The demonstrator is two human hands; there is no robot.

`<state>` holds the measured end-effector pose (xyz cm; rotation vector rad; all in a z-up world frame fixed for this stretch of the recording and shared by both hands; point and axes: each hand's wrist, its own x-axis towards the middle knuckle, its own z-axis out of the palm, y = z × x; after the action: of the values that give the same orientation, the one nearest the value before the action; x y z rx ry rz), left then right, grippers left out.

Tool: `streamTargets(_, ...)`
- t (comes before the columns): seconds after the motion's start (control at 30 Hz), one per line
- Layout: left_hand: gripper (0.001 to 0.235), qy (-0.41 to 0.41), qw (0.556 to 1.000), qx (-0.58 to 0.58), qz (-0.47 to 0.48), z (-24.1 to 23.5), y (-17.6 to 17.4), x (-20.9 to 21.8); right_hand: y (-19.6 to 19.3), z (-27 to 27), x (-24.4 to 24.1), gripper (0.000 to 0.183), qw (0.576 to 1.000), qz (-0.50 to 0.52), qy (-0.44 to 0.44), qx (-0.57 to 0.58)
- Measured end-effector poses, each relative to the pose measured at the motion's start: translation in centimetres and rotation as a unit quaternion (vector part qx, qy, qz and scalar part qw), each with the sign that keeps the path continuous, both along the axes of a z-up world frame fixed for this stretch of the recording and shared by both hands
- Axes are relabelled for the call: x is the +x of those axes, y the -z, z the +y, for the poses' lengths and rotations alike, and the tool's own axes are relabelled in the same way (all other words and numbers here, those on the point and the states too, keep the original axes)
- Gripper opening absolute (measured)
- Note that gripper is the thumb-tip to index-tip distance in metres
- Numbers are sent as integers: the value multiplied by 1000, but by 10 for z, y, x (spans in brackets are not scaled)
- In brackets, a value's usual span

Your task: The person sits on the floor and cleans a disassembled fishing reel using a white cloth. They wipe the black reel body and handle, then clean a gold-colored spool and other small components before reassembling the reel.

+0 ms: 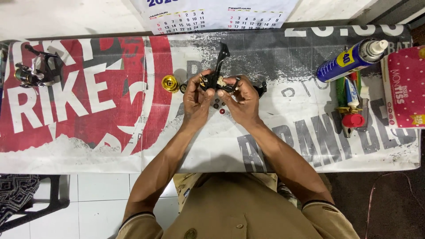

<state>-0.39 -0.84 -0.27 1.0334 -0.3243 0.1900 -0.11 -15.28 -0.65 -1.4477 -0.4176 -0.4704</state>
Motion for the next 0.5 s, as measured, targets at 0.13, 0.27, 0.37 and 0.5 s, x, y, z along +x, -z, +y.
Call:
streamTargets(0.13, 42, -27, 999, -16, -17, 3, 3, 5, -8, 8, -2, 33, 995, 57, 5, 81)
streamTargets(0.27, 40, -49, 998, -21, 16, 8, -12, 3, 6, 3, -1, 32, 988, 92, 18, 122)
streamTargets(0.37, 42, -66, 997, -28, 26, 9, -1, 5, -4, 2, -2, 38, 988, 91, 16, 122)
streamTargets(0.5, 43, -70, 997, -18, 16, 5, 11, 5, -1, 7, -6, 60, 991, 88, -29, 97)
